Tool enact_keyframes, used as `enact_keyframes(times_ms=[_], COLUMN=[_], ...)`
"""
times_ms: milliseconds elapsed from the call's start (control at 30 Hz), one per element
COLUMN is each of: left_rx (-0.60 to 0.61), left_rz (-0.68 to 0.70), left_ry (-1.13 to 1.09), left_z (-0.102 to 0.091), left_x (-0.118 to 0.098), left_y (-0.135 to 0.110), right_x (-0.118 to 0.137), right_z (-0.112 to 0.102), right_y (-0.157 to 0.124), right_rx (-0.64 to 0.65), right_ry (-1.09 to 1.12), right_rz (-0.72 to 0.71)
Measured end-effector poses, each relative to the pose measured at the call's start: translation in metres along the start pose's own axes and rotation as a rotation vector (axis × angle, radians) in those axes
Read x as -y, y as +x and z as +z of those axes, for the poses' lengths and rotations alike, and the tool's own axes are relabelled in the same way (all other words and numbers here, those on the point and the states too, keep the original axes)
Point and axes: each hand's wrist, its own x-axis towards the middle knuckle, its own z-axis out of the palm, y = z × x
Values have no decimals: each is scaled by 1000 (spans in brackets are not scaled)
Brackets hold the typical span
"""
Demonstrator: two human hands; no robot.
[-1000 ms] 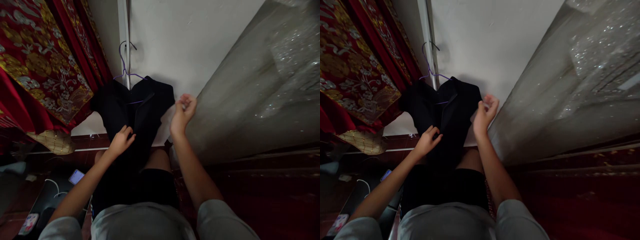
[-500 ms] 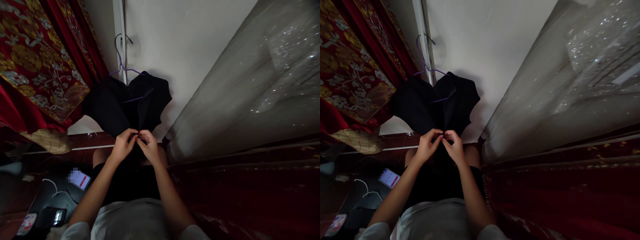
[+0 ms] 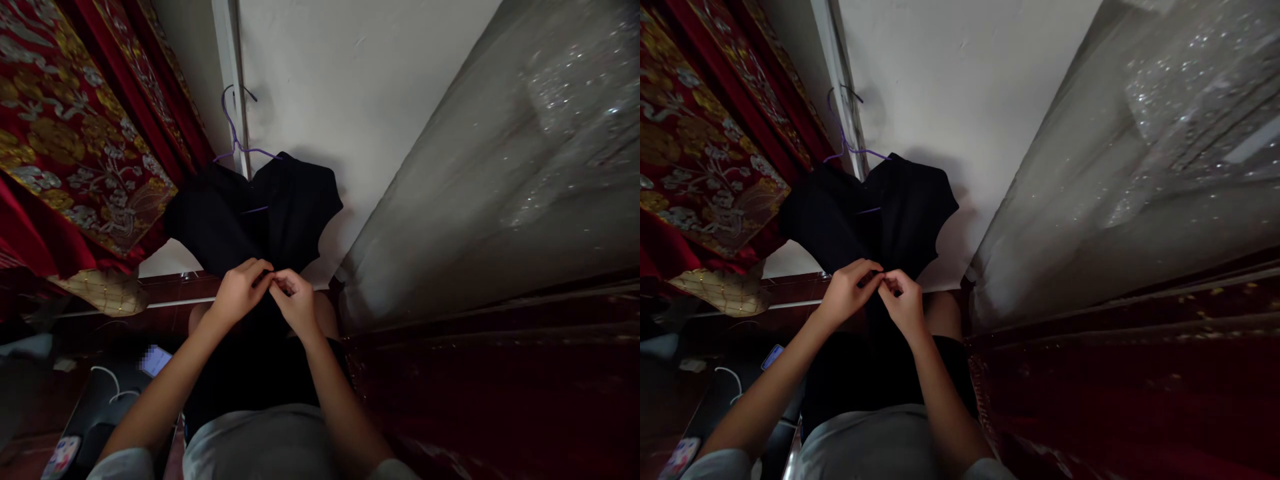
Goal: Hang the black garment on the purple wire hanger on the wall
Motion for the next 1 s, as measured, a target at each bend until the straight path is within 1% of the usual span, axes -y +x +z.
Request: enact_keyframes(times_ms=[133,267,400,533,600,667,767,833,900,967,1000], left_rx=[74,88,36,-11,-43,-101,-186,-249,-308,-308,-271], left_rz=[64,66,107,156,158,145,112,90,74,71,89], left_ry=[148,159,163,199,220,228,205,157,92,32,10], left_z=[-4,-6,-5,1,7,13,19,14,3,-13,-19], left_x=[-5,-8,-6,-3,-3,-4,-1,3,7,8,6], left_y=[4,4,3,3,3,4,10,20,33,42,45], right_x=[3,1,0,3,4,4,2,-2,-4,-5,-4], right_z=[-1,-3,-7,-10,-10,-10,-7,-6,-6,-7,-7], right_y=[0,-2,-3,-2,-1,-1,-1,-4,-6,-9,-10], right_rx=[-3,-44,-45,-34,-47,-57,-56,-55,-84,-118,-127], right_ry=[1,3,-4,-5,0,8,8,1,-2,1,6], right_rz=[17,14,5,18,16,12,17,29,55,83,92])
